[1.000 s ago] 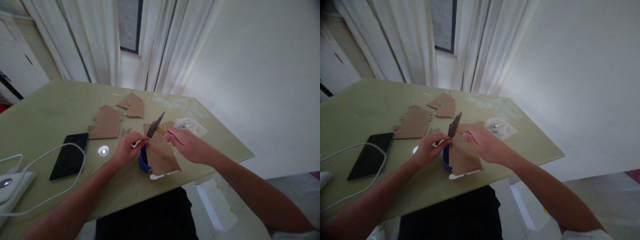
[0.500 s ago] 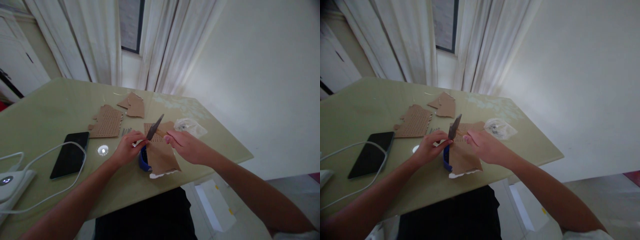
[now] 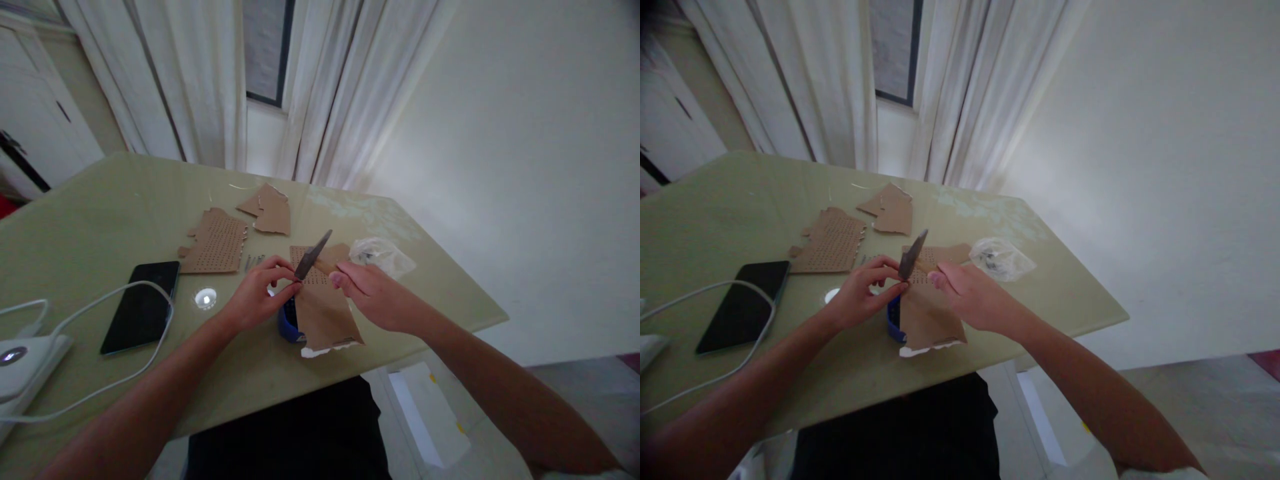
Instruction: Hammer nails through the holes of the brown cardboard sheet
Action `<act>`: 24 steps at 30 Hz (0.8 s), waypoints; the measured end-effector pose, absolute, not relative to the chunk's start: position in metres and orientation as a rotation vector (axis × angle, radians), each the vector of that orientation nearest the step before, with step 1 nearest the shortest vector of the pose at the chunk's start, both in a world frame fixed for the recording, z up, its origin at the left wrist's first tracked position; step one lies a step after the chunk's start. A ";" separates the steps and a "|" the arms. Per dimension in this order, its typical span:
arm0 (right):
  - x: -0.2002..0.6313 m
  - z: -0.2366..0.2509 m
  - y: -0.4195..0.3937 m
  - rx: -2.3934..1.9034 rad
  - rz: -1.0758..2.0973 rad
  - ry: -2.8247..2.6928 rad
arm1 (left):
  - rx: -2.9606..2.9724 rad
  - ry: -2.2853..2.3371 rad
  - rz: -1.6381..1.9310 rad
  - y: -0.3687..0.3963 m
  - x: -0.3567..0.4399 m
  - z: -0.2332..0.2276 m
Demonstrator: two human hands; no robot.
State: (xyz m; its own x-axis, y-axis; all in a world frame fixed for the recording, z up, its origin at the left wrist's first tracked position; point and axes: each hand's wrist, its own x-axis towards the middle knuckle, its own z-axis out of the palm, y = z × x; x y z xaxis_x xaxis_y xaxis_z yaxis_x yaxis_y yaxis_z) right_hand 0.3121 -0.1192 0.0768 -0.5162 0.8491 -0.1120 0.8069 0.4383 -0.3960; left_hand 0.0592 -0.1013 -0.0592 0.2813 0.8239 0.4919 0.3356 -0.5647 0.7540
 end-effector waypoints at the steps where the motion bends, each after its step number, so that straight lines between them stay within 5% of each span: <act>1: 0.312 0.077 -0.119 -1.491 0.627 -2.553 | 2.039 1.041 1.245 -0.101 0.060 -0.060; 24: 0.310 0.053 -0.121 -1.526 0.622 -2.540 | 2.000 1.065 1.195 -0.103 0.062 -0.061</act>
State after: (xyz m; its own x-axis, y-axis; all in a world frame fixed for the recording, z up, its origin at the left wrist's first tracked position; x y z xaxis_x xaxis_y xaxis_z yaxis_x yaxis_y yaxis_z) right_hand 0.3101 -0.1209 0.0528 -0.4874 0.8661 -0.1110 0.8194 0.4097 -0.4008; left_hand 0.0625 -0.1034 -0.0613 0.2829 0.8517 0.4411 0.3406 -0.5192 0.7839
